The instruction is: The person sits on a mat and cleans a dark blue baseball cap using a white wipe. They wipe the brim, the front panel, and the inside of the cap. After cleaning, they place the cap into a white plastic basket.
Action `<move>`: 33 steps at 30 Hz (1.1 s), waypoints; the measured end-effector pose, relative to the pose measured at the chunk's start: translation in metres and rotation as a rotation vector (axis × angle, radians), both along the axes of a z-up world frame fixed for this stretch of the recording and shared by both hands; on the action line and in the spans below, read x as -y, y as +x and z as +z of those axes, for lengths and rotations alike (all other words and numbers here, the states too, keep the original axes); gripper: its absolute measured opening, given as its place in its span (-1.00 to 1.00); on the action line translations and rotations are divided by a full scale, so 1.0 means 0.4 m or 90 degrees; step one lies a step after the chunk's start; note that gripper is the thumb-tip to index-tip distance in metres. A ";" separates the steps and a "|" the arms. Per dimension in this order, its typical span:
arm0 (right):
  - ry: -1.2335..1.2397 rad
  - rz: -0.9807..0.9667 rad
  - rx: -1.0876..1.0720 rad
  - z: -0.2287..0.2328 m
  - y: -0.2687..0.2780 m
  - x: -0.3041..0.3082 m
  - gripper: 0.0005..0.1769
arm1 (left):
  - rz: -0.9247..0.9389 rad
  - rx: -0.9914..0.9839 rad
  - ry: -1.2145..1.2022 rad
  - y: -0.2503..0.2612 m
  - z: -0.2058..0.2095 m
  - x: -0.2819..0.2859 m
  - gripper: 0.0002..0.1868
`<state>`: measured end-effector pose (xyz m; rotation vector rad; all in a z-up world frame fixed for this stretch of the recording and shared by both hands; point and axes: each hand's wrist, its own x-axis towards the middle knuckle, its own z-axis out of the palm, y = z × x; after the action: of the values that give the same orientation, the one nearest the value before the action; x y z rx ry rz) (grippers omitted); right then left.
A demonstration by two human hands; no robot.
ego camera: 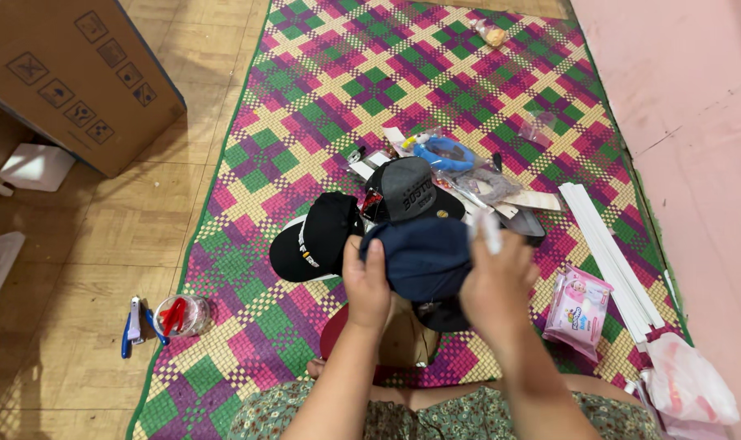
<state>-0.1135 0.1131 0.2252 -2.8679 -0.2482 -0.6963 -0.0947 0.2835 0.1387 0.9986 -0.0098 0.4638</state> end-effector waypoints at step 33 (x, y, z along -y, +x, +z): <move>0.060 0.072 0.024 -0.076 0.010 0.031 -0.41 | -0.673 -0.030 -0.519 0.006 -0.012 -0.069 -0.17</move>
<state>-0.1096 0.1007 0.1948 -2.7289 -0.3698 -0.7204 -0.0925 0.3110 0.1340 0.1080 -0.2726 -0.5137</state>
